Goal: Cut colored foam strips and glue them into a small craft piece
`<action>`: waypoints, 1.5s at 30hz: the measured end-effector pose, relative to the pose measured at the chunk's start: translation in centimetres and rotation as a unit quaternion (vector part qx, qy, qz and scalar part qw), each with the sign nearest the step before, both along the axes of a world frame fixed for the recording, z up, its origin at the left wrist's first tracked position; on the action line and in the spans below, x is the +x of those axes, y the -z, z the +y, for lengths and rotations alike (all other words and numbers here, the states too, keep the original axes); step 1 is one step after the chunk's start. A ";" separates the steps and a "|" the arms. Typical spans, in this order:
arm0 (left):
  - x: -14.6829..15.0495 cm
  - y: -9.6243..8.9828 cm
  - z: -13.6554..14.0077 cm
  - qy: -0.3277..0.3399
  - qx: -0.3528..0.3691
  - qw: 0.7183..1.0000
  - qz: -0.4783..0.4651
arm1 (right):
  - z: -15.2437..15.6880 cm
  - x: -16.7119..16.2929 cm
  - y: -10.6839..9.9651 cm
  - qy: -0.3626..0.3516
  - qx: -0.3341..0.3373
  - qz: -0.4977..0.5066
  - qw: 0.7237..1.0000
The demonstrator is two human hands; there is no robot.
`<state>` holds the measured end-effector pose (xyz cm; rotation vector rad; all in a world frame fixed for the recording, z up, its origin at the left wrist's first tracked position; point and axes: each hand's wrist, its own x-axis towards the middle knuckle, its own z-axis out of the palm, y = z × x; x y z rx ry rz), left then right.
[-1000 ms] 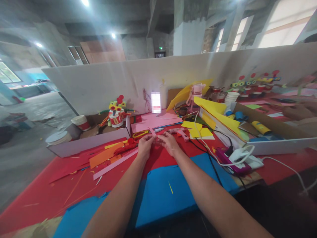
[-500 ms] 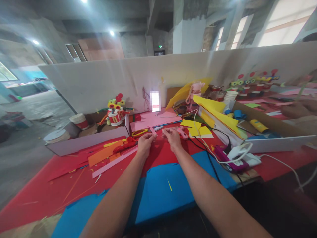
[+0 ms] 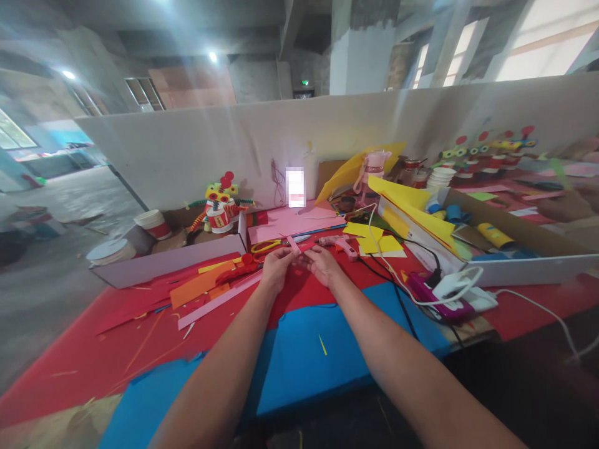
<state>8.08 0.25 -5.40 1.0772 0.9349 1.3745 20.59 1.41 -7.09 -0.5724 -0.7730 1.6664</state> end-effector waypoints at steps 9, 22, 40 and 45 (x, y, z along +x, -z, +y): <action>0.0 -0.1 0.0 -0.022 0.007 1.000 0.007 | 0.1 0.3 0.1 -0.031 0.010 0.003 0.999; 0.0 -0.3 -0.5 -0.003 -0.037 0.999 -0.018 | -0.7 -0.1 -0.4 0.044 0.050 -0.077 0.995; 0.1 -0.3 -0.3 -0.031 0.005 0.999 0.011 | -0.8 -0.5 -0.9 0.090 0.045 -0.077 0.992; -0.1 -0.2 -0.1 -0.025 0.004 1.000 0.004 | -0.9 -0.2 -1.0 0.060 0.034 -0.060 0.996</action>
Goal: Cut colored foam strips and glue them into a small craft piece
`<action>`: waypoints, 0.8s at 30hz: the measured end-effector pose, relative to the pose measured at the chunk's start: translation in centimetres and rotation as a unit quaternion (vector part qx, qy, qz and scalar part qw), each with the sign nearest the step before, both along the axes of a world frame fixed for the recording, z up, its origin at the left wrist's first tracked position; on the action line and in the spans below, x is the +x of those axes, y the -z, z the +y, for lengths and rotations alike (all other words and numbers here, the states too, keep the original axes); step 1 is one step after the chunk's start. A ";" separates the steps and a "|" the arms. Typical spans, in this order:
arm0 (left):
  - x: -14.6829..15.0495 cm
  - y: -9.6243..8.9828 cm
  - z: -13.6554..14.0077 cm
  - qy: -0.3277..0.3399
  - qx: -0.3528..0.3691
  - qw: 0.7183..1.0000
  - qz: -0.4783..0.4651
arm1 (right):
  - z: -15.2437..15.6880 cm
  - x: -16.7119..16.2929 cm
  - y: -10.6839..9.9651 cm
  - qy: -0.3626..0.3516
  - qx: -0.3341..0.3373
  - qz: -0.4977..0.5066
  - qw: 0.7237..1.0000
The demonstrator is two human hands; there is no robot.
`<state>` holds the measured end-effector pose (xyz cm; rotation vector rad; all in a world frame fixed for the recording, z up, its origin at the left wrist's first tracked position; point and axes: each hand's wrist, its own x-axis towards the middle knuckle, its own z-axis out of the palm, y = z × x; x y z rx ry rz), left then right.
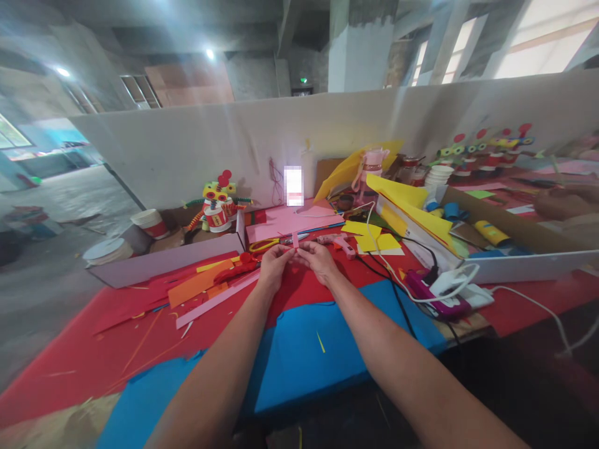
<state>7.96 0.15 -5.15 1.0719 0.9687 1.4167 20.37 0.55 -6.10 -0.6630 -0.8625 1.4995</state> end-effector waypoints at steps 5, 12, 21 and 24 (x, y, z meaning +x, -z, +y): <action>0.0 0.0 -0.1 -0.001 0.000 1.000 0.017 | 0.2 0.1 0.2 0.016 0.005 -0.026 1.000; 0.1 0.0 -0.1 0.015 -0.004 1.000 0.020 | 0.6 -0.2 0.4 0.045 -0.007 -0.034 0.998; -0.3 -0.2 -0.1 -0.055 0.014 0.997 0.043 | 1.1 0.0 0.8 0.093 -0.028 -0.028 0.995; -0.3 0.0 0.1 -0.070 0.026 0.997 0.026 | 1.3 0.0 1.0 0.099 -0.031 0.023 0.994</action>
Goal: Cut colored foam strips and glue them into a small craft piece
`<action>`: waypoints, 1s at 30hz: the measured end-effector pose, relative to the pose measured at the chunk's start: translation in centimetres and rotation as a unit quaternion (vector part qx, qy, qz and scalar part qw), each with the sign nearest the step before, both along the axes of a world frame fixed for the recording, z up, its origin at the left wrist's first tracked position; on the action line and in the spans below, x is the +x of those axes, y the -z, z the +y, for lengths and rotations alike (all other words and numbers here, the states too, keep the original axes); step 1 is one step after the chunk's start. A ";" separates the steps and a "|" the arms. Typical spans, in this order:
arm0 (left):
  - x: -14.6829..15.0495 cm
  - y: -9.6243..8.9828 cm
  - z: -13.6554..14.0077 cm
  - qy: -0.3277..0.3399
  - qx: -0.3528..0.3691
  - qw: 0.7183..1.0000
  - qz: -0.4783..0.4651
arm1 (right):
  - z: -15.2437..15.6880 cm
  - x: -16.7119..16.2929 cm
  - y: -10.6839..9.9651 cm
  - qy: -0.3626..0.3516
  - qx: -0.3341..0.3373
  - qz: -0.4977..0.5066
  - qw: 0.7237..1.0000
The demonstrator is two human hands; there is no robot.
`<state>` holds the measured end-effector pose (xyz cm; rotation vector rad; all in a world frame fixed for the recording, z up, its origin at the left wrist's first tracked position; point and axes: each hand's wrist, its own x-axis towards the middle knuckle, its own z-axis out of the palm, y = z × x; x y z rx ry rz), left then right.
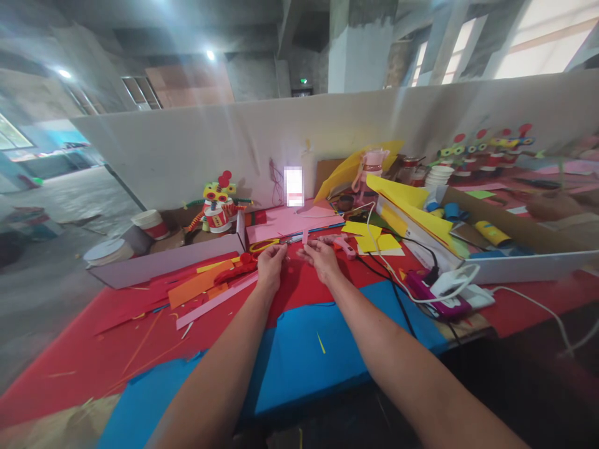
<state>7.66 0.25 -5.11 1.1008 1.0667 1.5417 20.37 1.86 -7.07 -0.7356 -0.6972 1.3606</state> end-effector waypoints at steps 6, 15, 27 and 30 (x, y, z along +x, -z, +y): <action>0.7 -0.2 -0.3 0.054 -0.018 0.998 -0.033 | 0.2 0.0 0.0 -0.038 -0.003 0.044 0.998; 0.7 0.1 -0.3 0.058 -0.008 0.998 -0.018 | -0.8 -0.5 -0.3 -0.082 0.013 0.024 0.996; 0.8 -0.2 -0.3 0.053 -0.039 0.997 -0.035 | -0.9 -0.4 -0.4 -0.088 0.039 -0.034 0.995; 0.7 -0.2 -0.3 0.050 -0.041 0.998 -0.025 | -1.1 -0.4 -0.6 -0.087 0.049 -0.044 0.994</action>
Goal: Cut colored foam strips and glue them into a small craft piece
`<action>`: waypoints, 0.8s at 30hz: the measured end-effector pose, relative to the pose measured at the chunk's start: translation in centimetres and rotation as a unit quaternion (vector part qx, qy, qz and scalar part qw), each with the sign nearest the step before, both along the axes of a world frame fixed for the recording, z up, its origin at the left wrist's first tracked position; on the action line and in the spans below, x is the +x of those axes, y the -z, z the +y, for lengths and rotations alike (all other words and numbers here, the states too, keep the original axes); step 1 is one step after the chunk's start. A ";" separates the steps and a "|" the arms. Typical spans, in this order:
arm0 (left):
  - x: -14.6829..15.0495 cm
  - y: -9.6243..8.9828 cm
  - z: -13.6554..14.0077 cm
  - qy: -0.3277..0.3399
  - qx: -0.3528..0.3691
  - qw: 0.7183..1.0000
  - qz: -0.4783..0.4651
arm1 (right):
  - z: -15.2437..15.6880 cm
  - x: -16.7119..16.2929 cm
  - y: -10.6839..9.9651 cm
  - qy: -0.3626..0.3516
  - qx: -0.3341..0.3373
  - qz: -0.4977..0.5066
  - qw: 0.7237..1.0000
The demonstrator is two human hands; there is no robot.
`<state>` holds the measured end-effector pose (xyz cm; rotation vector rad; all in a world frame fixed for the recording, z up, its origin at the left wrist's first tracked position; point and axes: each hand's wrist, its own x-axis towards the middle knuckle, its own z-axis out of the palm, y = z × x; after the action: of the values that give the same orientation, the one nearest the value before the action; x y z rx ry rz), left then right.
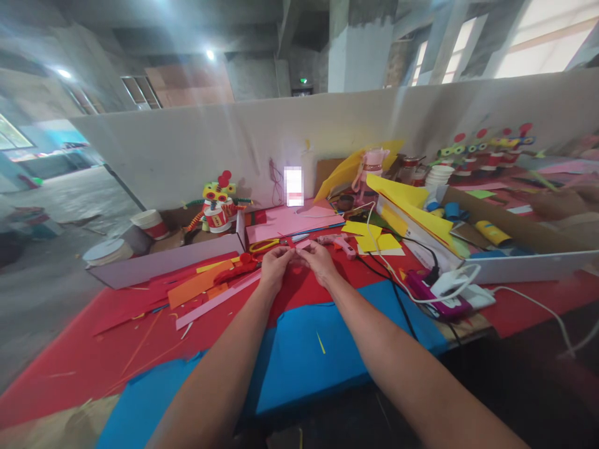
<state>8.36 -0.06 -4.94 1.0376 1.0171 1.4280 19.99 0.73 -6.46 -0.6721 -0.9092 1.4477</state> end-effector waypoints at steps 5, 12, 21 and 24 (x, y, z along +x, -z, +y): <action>0.1 0.0 0.0 0.017 0.003 1.000 -0.006 | -0.2 -0.1 -0.3 0.012 0.004 -0.008 1.000; -0.1 0.1 0.1 0.009 0.014 1.000 0.013 | -0.2 0.0 -0.3 0.035 0.011 -0.040 0.999; 0.2 -0.1 0.0 0.002 0.009 1.000 0.015 | 0.0 0.5 -0.5 0.095 0.001 -0.095 0.991; 0.2 -0.1 0.1 0.013 0.010 1.000 -0.003 | 0.3 0.6 -0.5 0.072 -0.058 0.010 0.996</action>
<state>8.58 0.01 -4.79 1.0569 0.9832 1.4226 20.62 1.02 -5.93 -0.7932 -0.7495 1.3830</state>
